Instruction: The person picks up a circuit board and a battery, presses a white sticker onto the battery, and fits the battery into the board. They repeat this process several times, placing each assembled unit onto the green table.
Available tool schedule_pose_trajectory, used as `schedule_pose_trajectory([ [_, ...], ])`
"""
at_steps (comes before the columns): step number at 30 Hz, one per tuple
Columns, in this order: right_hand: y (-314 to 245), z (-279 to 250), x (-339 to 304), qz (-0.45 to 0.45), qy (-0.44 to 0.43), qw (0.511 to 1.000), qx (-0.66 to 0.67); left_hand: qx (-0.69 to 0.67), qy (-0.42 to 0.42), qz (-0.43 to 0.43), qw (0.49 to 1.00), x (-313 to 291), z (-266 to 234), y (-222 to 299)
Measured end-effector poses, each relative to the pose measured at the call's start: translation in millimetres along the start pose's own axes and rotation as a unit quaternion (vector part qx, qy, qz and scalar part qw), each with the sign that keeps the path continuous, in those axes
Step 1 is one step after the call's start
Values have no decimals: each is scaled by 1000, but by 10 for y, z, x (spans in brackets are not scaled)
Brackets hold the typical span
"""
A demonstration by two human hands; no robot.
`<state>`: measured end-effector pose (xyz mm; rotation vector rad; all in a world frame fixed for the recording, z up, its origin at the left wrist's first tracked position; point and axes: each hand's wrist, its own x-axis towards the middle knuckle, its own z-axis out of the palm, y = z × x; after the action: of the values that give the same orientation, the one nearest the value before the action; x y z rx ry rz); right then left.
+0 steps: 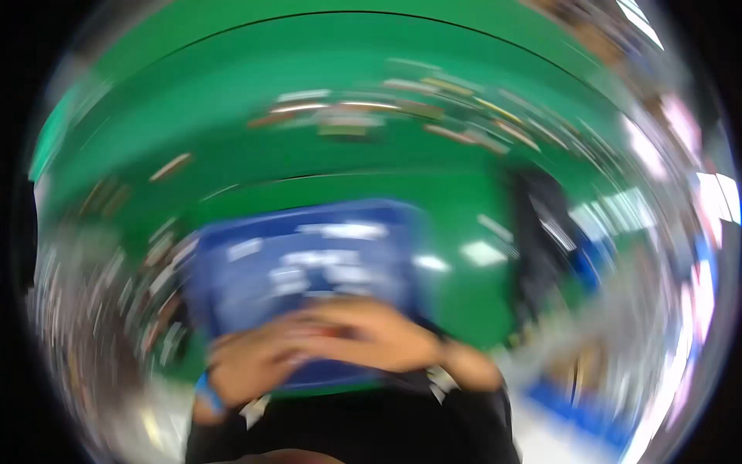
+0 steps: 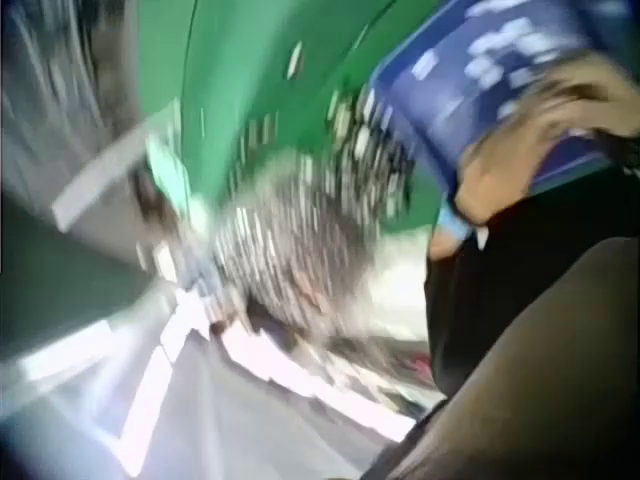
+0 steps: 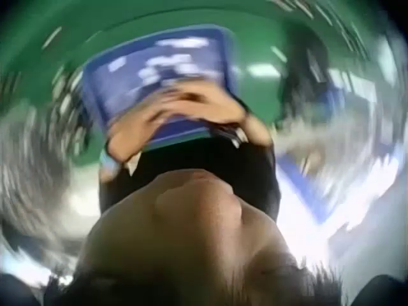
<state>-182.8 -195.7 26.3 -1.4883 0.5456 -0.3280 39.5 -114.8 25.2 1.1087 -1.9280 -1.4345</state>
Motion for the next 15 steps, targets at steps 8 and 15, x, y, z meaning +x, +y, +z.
schedule_pose_trajectory([
  [8, 294, 6, 0, -155, 127, 979, 27, 252, 255, 73, 931, 115, 209, -46],
  [15, 397, 211, 75, -163, 67, 970, 168, 320, 360, 119, 868, 1, 245, -37],
])
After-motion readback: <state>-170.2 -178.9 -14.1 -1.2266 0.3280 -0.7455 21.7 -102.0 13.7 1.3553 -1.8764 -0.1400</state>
